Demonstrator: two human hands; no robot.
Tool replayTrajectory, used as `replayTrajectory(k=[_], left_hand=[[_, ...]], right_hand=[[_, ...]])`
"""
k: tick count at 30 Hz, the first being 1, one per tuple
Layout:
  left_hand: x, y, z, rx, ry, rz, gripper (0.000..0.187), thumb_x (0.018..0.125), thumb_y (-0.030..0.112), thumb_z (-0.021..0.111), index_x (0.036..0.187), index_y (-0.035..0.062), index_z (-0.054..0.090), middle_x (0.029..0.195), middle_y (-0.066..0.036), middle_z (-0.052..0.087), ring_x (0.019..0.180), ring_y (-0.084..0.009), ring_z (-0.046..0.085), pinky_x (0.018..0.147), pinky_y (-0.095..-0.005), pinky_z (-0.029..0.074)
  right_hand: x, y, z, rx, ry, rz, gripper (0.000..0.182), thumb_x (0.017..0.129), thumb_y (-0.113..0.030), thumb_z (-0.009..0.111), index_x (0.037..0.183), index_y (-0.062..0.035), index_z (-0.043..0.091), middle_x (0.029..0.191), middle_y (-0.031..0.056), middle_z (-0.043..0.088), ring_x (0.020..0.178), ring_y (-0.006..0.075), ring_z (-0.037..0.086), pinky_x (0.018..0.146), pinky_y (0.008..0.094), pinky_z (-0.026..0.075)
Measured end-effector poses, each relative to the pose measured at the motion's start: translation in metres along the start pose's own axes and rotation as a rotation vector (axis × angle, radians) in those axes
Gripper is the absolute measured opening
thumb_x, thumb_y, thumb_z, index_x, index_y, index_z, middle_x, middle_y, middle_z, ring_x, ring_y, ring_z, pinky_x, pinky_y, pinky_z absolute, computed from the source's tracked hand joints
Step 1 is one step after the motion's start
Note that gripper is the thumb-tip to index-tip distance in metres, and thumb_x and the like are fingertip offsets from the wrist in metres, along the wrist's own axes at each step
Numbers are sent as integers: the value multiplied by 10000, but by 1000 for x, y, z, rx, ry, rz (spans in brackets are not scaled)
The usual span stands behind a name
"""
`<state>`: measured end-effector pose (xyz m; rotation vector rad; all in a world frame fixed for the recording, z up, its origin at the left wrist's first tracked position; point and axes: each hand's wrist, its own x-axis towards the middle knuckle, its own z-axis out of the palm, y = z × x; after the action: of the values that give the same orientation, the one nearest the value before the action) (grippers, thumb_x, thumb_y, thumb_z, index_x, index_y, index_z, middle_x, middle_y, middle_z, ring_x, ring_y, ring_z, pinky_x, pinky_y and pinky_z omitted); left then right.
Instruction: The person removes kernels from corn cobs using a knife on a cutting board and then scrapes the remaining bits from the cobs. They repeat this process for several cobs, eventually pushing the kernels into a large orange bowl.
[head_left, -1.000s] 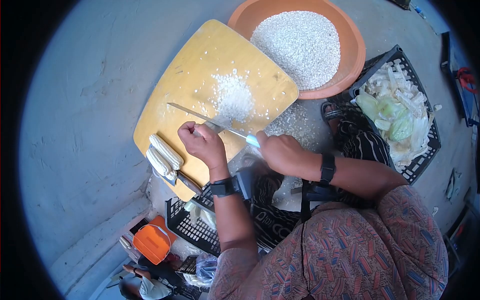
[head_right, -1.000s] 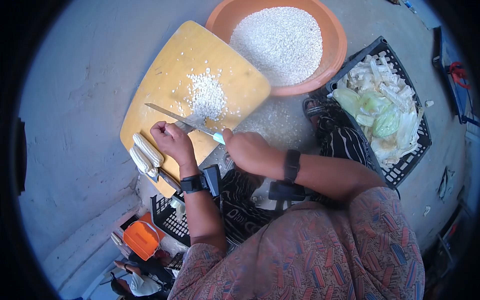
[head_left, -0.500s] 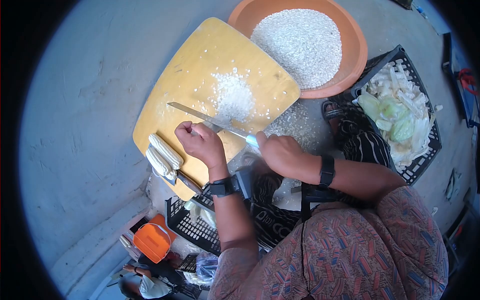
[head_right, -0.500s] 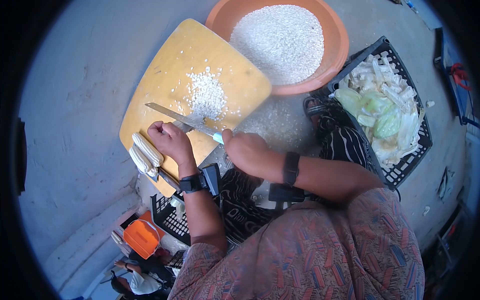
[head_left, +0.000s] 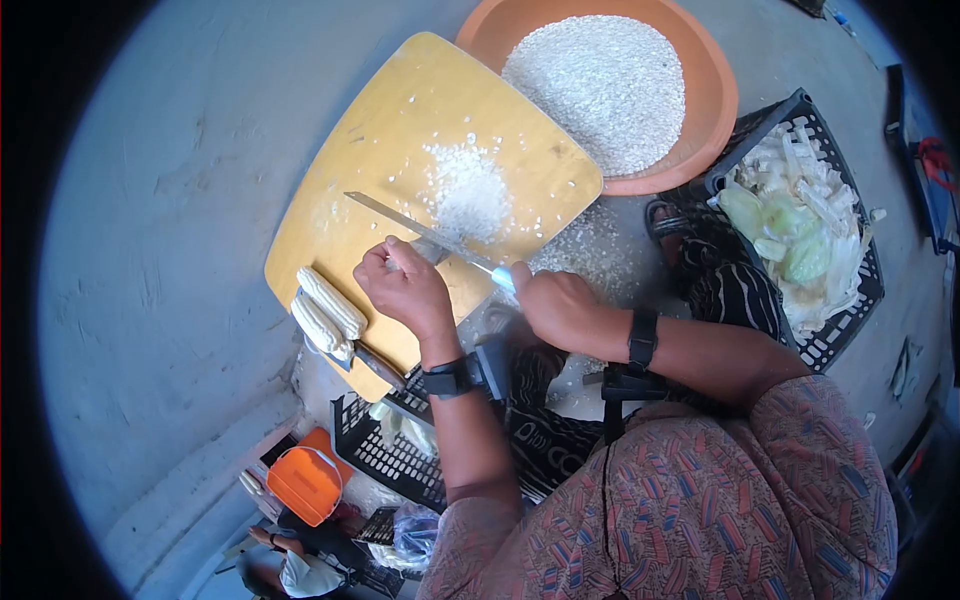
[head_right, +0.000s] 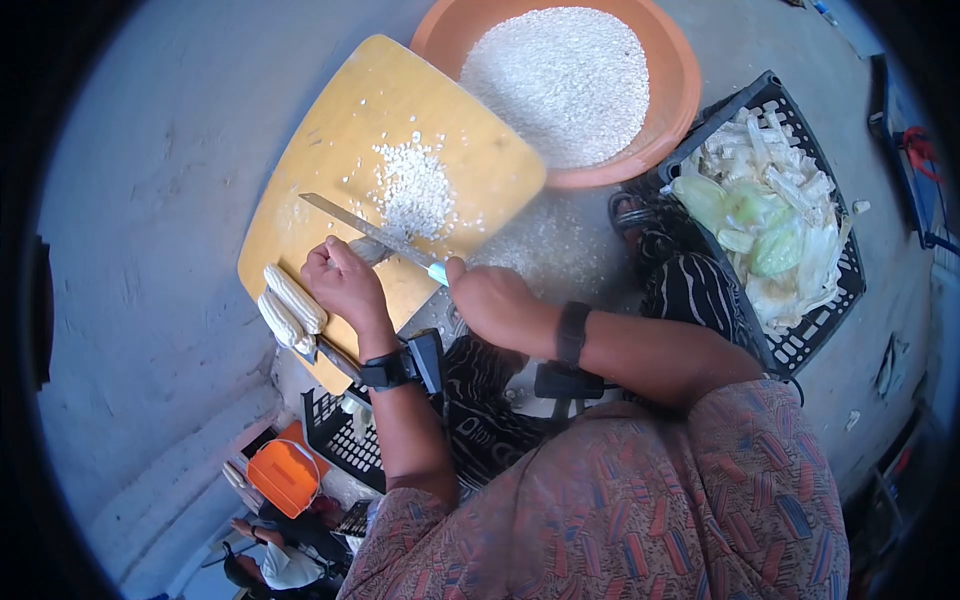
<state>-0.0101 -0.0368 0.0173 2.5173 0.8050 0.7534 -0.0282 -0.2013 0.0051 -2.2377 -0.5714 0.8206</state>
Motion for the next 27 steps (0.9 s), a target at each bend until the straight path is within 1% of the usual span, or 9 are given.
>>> replayTrajectory(k=[6, 8, 11, 18, 20, 21, 24, 26, 27], left_hand=[[-3, -4, -6, -9, -28, -69, 211, 857, 180, 541, 780, -18, 537, 813, -154, 499, 738, -288, 503, 696, -386, 407], [-7, 0, -6, -15, -34, -59, 211, 853, 182, 549, 781, -16, 535, 813, -155, 499, 738, -289, 503, 696, -388, 406], [-8, 5, -7, -13, -41, -34, 211, 847, 186, 560, 782, -12, 530, 813, -155, 497, 739, -290, 502, 696, -390, 405], [-6, -12, 0, -56, -4, -56, 243, 856, 203, 552, 756, -14, 509, 785, -154, 504, 718, -270, 501, 679, -379, 407], [0, -23, -1, -93, -2, -127, 260, 858, 212, 551, 745, -17, 501, 755, -148, 510, 693, -257, 499, 664, -374, 409], [1, -25, -2, -132, -3, -201, 278, 860, 220, 551, 735, -20, 492, 726, -143, 516, 668, -245, 497, 649, -370, 410], [1, -30, -2, -142, -20, -204, 301, 862, 232, 553, 722, -24, 482, 671, -130, 519, 620, -229, 489, 618, -368, 411], [1, -31, -2, -121, -29, -196, 300, 861, 234, 552, 721, -22, 481, 662, -130, 517, 611, -234, 486, 615, -373, 411], [2, -30, -3, -96, -40, -187, 299, 861, 236, 552, 721, -19, 480, 654, -130, 516, 601, -239, 482, 611, -378, 411]], right_hand=[[8, 1, 18, 106, 37, 0, 163, 816, -58, 438, 939, 49, 447, 728, 253, 592, 699, 407, 607, 625, 483, 476], [14, 5, 24, -44, 121, -98, 162, 853, -81, 419, 912, 63, 464, 621, 171, 596, 586, 338, 613, 490, 429, 466], [22, 8, 36, -52, 241, -127, 140, 846, -85, 429, 881, 45, 469, 595, 165, 590, 574, 332, 614, 486, 420, 473], [39, 12, 28, 11, 248, -105, 111, 825, -57, 445, 873, 40, 469, 624, 177, 597, 576, 334, 616, 512, 411, 490], [35, 9, 20, 201, 171, -20, 120, 819, -44, 445, 892, 49, 465, 637, 182, 597, 576, 339, 614, 521, 415, 487], [34, 8, 22, 201, 168, -21, 120, 819, -44, 445, 892, 49, 465, 637, 182, 597, 576, 339, 614, 521, 415, 487], [26, 3, 23, 11, 255, -80, 132, 821, -42, 437, 905, 57, 462, 626, 175, 592, 573, 339, 609, 520, 424, 479], [19, -3, 13, 42, 135, -22, 170, 823, -101, 503, 912, 36, 455, 697, 224, 594, 646, 393, 605, 570, 468, 477], [18, -4, 12, 40, 136, -21, 170, 823, -101, 503, 912, 36, 455, 697, 224, 594, 646, 393, 605, 570, 468, 477]])
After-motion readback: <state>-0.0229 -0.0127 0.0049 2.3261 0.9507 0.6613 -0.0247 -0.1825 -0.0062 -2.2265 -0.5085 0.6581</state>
